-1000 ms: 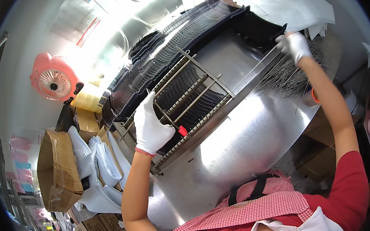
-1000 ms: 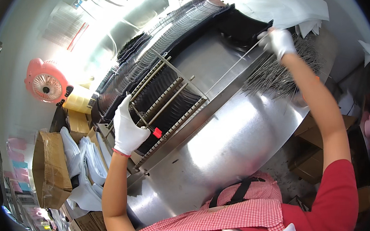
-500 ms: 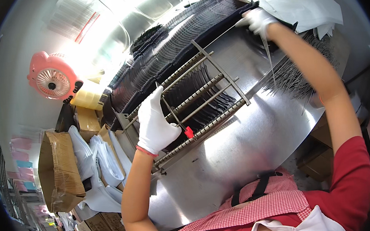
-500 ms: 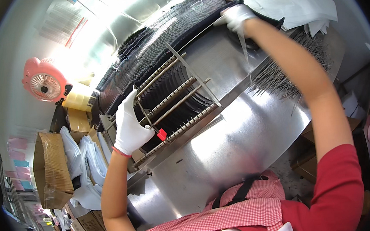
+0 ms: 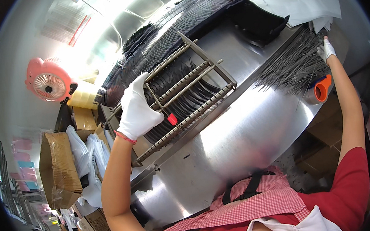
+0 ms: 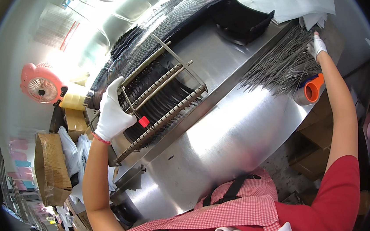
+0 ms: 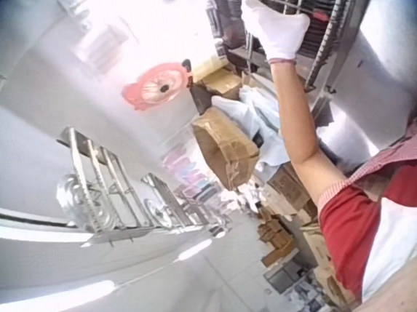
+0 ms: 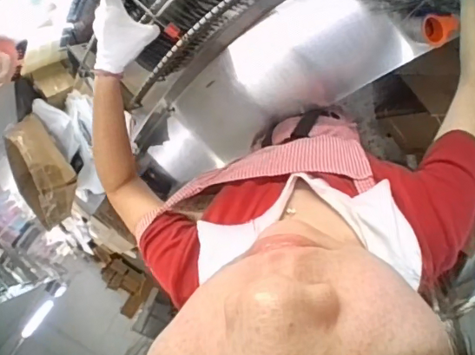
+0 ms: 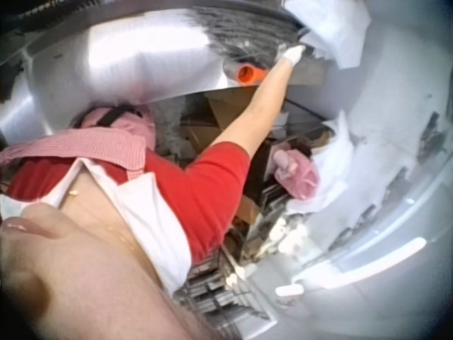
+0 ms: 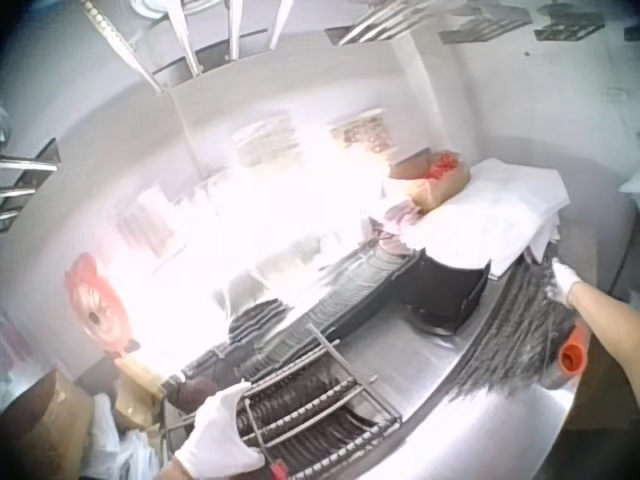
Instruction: The person assembles hair extensions by inserting wefts into a metal jig, securing them with a red clip, and placing the finished units onto a rolling rack. The process is repeated continuously with new wefts taken from a stack on the table.
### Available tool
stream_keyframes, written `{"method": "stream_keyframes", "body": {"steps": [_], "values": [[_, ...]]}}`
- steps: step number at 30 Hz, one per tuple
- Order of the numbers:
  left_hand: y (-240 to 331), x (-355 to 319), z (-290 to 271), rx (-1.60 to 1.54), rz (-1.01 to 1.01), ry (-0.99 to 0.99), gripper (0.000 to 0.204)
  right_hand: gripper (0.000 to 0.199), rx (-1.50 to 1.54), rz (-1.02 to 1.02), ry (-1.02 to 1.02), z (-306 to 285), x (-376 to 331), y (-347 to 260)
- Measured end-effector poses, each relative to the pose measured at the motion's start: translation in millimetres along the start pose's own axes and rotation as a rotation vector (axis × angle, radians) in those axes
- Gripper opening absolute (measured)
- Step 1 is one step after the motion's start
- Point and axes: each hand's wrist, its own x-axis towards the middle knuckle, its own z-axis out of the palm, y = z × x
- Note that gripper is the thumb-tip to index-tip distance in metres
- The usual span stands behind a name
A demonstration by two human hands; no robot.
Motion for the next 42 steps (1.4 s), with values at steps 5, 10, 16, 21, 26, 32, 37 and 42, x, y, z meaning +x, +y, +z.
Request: {"method": "stream_keyframes", "body": {"steps": [5,10,16,21,26,32,37,42], "values": [[-8,-2,10,-0.035,-0.032,-0.027,0.095,0.061,-0.330,-0.080,-0.417,37,-91,-19],[-13,-2,16,-0.110,-0.012,0.017,0.096,0.031,-0.460,-0.544,-0.753,81,-250,-54],[-15,-6,9,-0.114,-0.029,0.055,0.095,0.016,-0.404,-1.398,-0.918,129,-460,-35],[8,1,-5,-0.030,-0.024,0.132,0.096,0.053,-0.477,-1.624,-0.971,172,-549,-4],[31,-5,-23,-0.042,-0.108,0.187,0.098,0.027,-0.488,-1.729,-0.787,222,-571,21],[34,-5,-28,-0.256,-0.138,0.265,0.096,0.020,-0.094,-1.938,-0.717,226,-564,0],[31,-8,-36,-0.432,-0.106,0.337,0.092,0.018,0.034,-1.963,-0.508,195,-515,-114],[66,-23,-43,-0.379,0.023,0.390,0.091,0.079,-1.018,-1.498,0.030,133,-381,-277]]}}
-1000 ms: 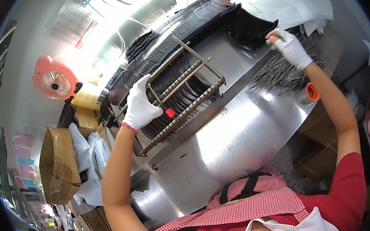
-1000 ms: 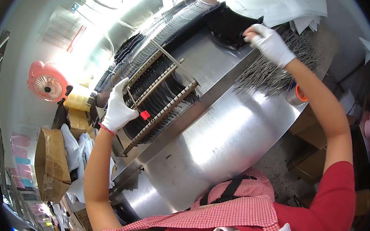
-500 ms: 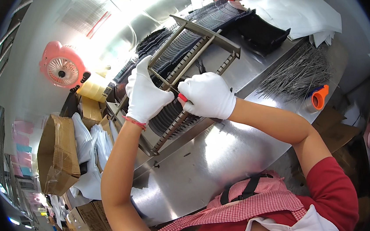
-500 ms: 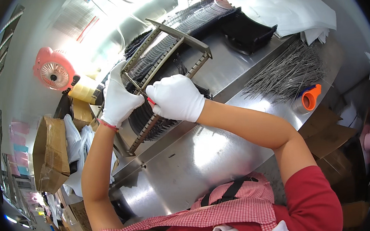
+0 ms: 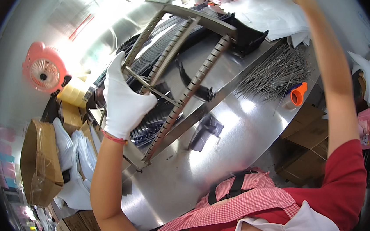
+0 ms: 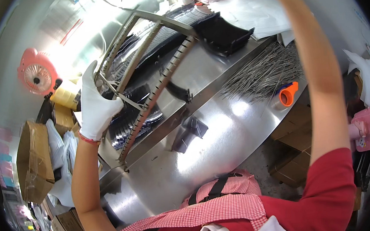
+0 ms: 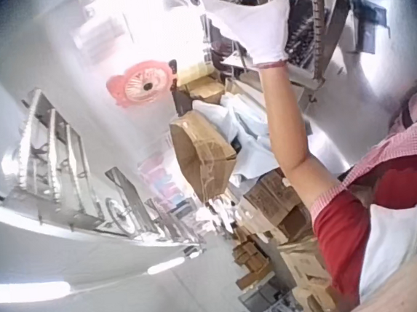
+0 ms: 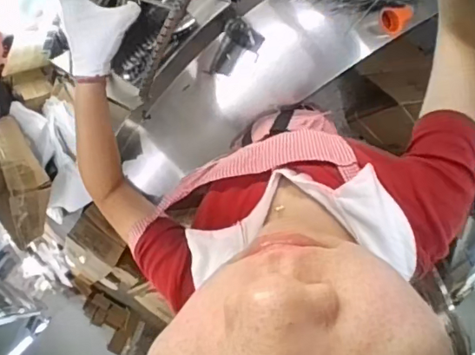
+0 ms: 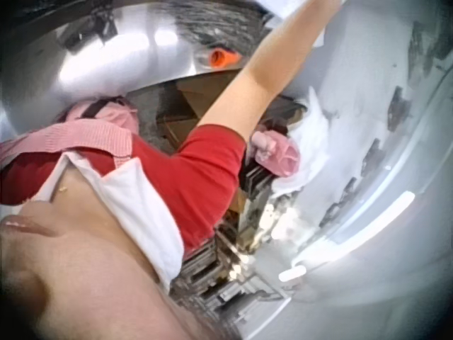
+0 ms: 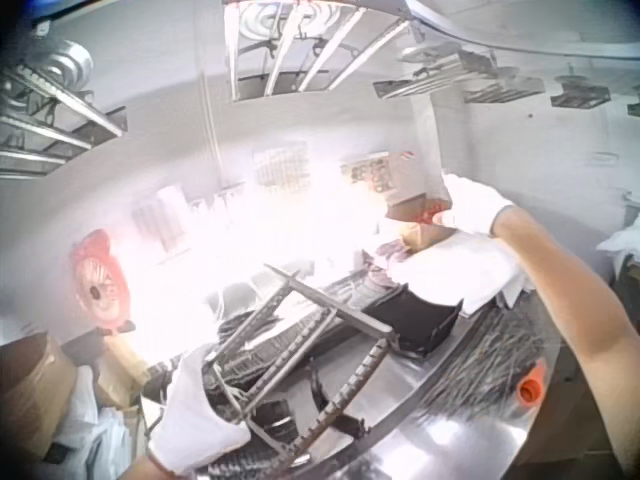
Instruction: The person assembles hair extensions by inserting wefts into a metal jig, securing them with a red clip, and placing the finished units onto a rolling rack. The process is repeated continuously with new wefts taken from a stack on the table.
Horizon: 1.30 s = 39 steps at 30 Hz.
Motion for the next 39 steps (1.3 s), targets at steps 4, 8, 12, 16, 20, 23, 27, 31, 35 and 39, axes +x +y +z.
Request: {"method": "stream_keyframes", "body": {"steps": [4,8,12,16,20,23,27,31,35,39], "values": [[12,-60,-13,0.287,0.075,-0.019,0.099,0.031,0.598,-0.148,-0.434,25,-74,-7],[23,-151,-41,0.259,0.096,-0.162,0.098,0.035,0.682,-0.185,-1.043,49,-208,-37],[-1,-256,-44,0.198,-0.005,-0.313,0.096,0.058,0.875,0.103,-1.033,106,-307,-59],[-55,-350,-15,0.261,-0.154,-0.371,0.095,0.080,0.975,0.108,-0.783,156,-319,-107],[-109,-406,12,0.300,-0.270,-0.479,0.099,0.072,1.128,0.080,-0.697,173,-287,-159],[-114,-397,17,0.346,-0.319,-0.601,0.093,0.057,1.168,-0.146,-0.696,187,-273,-179],[-110,-328,-30,0.304,-0.058,-0.440,0.082,0.036,0.922,-0.261,-0.800,185,-271,-190],[-186,-231,-68,0.243,-0.447,0.141,0.054,0.033,0.913,-0.314,-0.807,182,-268,-190],[-281,-161,-89,-0.116,-1.081,-0.264,0.065,0.035,0.902,-0.404,-0.846,169,-260,-209],[-236,-107,-45,-0.824,-1.407,-0.272,0.053,0.037,0.785,-0.539,-0.779,167,-262,-211]]}}
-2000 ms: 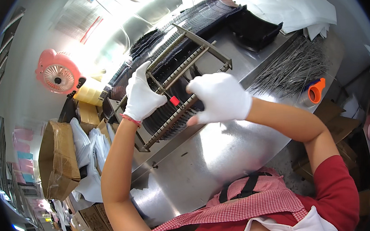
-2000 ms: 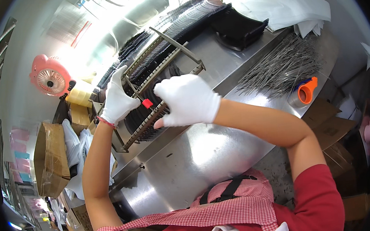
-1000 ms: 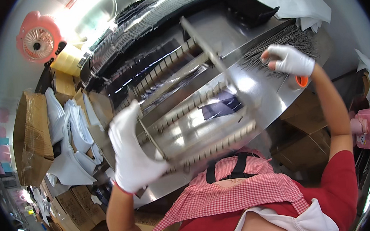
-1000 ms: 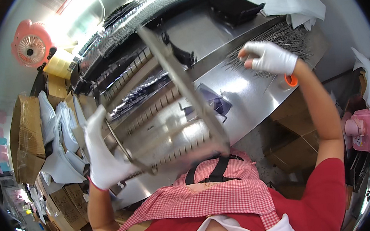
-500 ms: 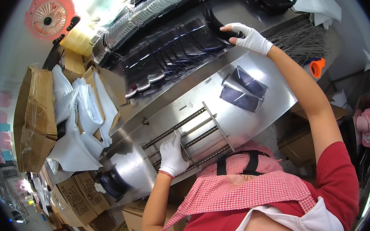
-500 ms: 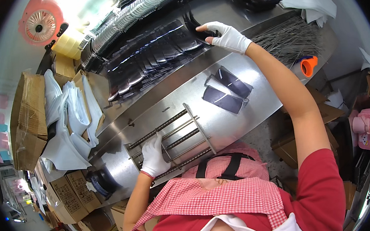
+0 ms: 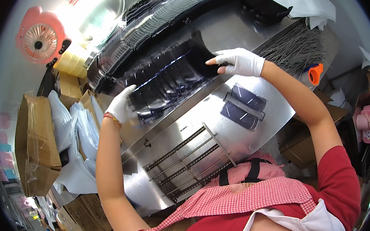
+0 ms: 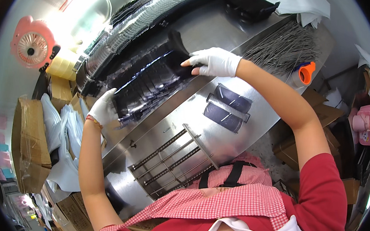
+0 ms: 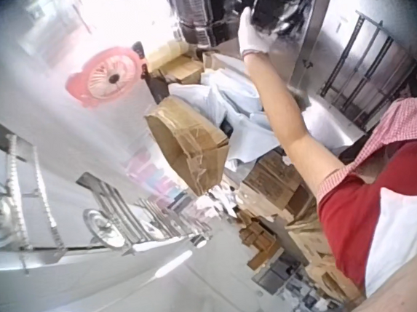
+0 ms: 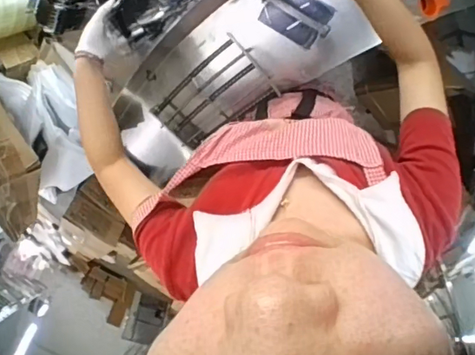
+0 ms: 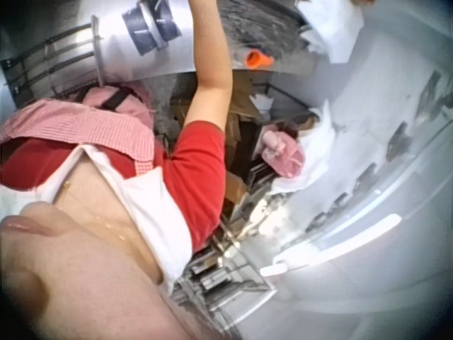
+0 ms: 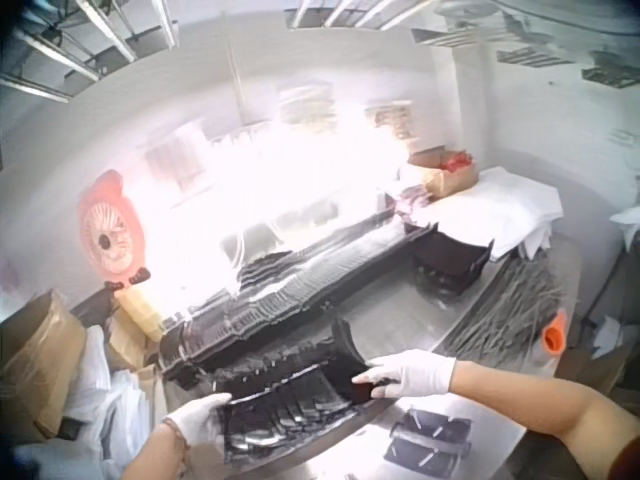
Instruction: The person assembles hair extensions by inserting wefts into a metal jig, securing them with a red clip, and placing the finished units onto a rolling rack. The process is repeated continuously with new wefts taken from a stack on the table.
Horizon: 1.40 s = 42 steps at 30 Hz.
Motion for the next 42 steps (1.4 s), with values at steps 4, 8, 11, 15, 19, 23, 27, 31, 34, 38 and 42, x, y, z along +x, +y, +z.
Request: {"method": "stream_keyframes", "body": {"steps": [4,8,11,15,19,23,27,31,34,38,42], "values": [[12,-7,82,-0.234,0.142,-0.232,0.048,0.043,0.040,-0.025,0.017,8,0,3],[14,-8,171,-0.254,0.223,-0.324,0.047,0.063,0.244,0.005,0.052,8,-9,19],[-2,4,230,-0.318,0.380,-0.491,0.049,0.070,0.383,0.050,0.140,0,-20,31],[-33,54,297,0.261,1.068,-0.169,0.100,0.063,0.259,0.052,0.276,-17,-38,73],[-23,87,370,0.669,1.412,0.020,0.108,0.066,0.242,0.264,0.556,-42,-58,128],[-9,119,427,0.728,1.602,0.177,0.086,0.092,0.239,0.440,0.681,-56,-73,160],[-6,141,455,0.654,1.571,0.248,0.097,0.091,0.222,0.297,0.920,-45,-96,158],[7,128,469,0.684,1.666,0.333,0.098,0.063,0.017,0.283,1.043,-59,-105,163],[7,140,466,0.760,1.813,0.342,0.080,0.053,-0.260,0.220,1.076,-104,-83,161],[-4,142,468,0.990,1.801,0.477,0.058,0.029,-0.486,0.204,0.535,-144,-51,149],[-5,119,475,0.661,1.634,0.501,0.067,0.026,-0.499,0.168,0.730,-138,-59,160]]}}
